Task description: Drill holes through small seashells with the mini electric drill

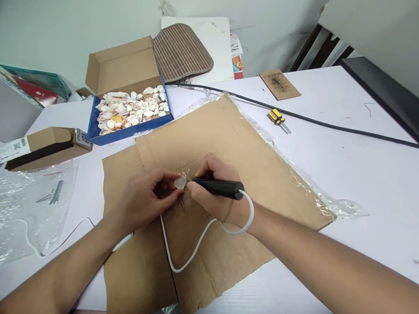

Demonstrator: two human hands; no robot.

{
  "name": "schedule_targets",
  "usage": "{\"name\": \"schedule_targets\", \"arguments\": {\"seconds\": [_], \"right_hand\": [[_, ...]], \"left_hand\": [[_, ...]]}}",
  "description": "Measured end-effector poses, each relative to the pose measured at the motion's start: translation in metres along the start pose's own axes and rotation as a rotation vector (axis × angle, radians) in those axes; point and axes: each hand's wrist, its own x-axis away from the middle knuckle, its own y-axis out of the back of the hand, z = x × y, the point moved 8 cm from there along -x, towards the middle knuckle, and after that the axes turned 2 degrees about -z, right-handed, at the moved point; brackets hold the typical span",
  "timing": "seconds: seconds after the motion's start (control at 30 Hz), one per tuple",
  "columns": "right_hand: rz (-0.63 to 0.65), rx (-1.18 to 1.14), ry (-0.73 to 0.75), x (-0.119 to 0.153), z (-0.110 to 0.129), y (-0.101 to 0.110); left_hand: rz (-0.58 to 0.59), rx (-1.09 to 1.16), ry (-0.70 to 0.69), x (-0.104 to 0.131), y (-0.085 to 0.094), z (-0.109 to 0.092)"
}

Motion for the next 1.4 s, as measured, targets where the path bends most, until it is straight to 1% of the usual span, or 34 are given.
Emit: {"name": "schedule_targets", "arguments": {"seconds": [0.1,0.3,0.8,1.4], "right_hand": [[0.021,0.028,0.006,0.0004,0.0012,-0.0004],[0.020,0.035,0.036,0.0017,0.0010,0.0007],[0.019,0.031,-0.027,0.0016,-0.0008,-0.0003],[0.015,0.035,-0.021,0.0013,-0.0009,-0.0002]], "left_hand": [[0.004,-0.001,0.006,-0.0002,-0.0002,-0.0003],[0.015,-0.010,0.012,-0.0009,-0.0012,0.0006],[0.023,-0.005,0.024,-0.0011,-0.0005,0.0006],[0.018,-0.012,0.011,-0.0015,0.0000,-0.0001]]}}
